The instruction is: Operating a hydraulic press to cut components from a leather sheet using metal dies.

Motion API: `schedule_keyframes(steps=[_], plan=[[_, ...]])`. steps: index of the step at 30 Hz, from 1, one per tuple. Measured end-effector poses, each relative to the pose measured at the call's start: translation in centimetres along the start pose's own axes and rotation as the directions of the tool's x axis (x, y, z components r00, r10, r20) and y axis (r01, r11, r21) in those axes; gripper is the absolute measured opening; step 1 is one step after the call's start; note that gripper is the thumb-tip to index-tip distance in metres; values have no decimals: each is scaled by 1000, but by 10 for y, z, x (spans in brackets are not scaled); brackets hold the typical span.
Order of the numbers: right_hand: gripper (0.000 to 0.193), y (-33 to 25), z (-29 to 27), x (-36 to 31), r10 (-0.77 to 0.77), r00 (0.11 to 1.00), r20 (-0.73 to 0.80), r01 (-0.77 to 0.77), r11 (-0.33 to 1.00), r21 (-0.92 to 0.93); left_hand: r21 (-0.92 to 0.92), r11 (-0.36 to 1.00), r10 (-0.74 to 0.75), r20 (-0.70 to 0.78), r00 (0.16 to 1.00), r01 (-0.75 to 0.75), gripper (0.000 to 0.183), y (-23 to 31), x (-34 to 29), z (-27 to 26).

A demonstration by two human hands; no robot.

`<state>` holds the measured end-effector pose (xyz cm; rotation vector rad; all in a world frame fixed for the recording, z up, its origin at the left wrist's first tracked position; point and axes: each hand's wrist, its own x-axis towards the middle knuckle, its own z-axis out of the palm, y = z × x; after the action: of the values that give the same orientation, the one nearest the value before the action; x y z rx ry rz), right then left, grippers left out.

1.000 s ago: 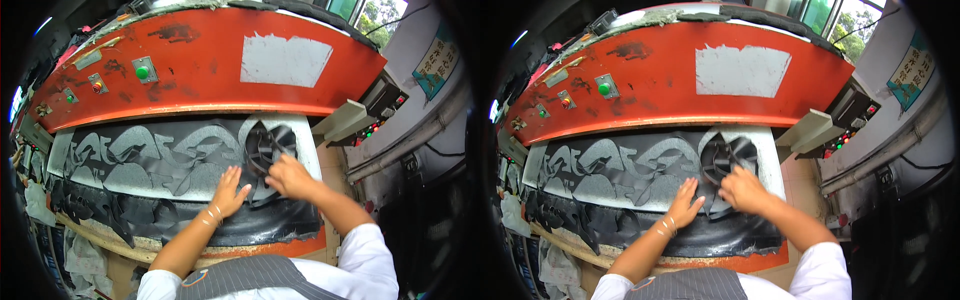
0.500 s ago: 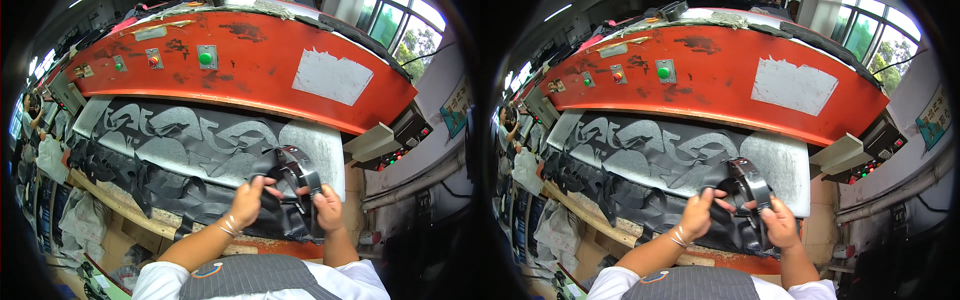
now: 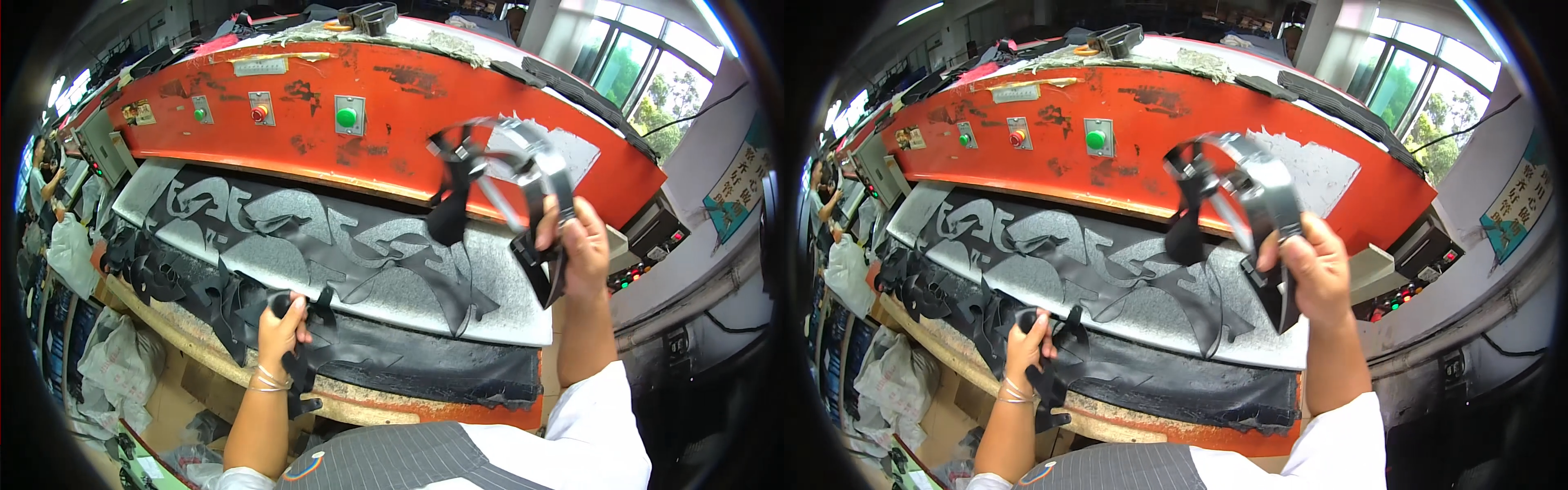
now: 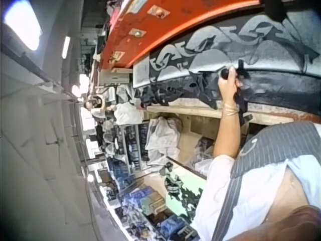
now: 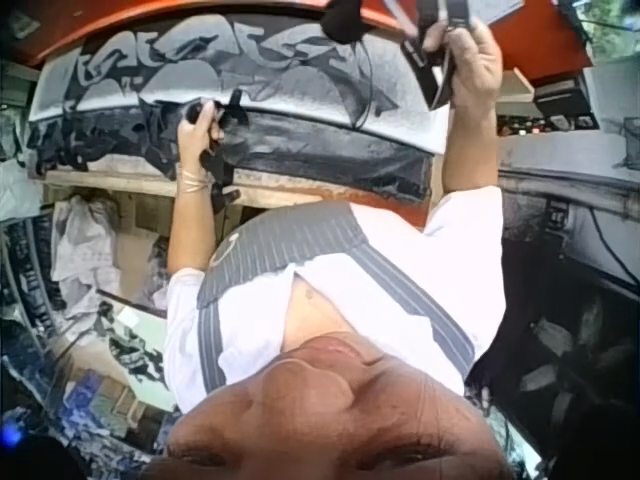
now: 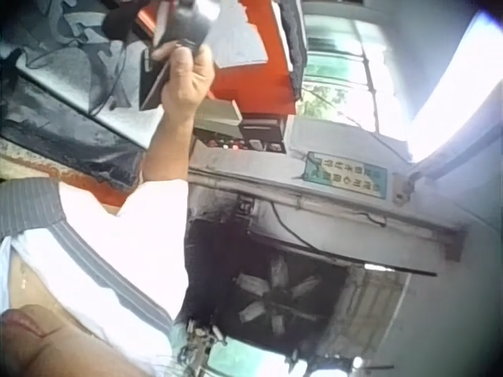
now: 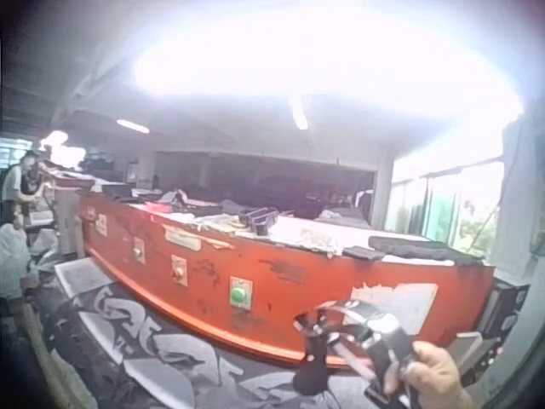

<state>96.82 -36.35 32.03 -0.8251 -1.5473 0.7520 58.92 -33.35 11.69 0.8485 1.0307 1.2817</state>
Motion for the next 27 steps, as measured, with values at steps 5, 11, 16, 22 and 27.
schedule_keyframes(steps=[5, 11, 16, 22, 27], plan=[[27, 25, 33, -13, 185, 973, 142, -207, 965, 161, 132, 987, 69, 177, 982, -93, 83, 42, 27, 82], [32, 13, 40, -18, 169, 970, 173, -173, 985, 9, 268, 964, -95, 346, 933, -1, 38, 12, 54, 117], [34, -45, -21, 15, -280, 958, -55, 219, 844, -489, 516, 844, -82, 398, 914, -149, 34, -67, 62, 92], [29, -57, -93, 171, -279, 912, 300, 343, 122, -931, 791, 611, -379, 278, 883, 13, 57, 40, 65, 33], [30, -22, -115, 265, -51, 961, 273, 273, -9, -962, 933, 204, 134, -328, 935, 298, 62, 53, 71, -135]])
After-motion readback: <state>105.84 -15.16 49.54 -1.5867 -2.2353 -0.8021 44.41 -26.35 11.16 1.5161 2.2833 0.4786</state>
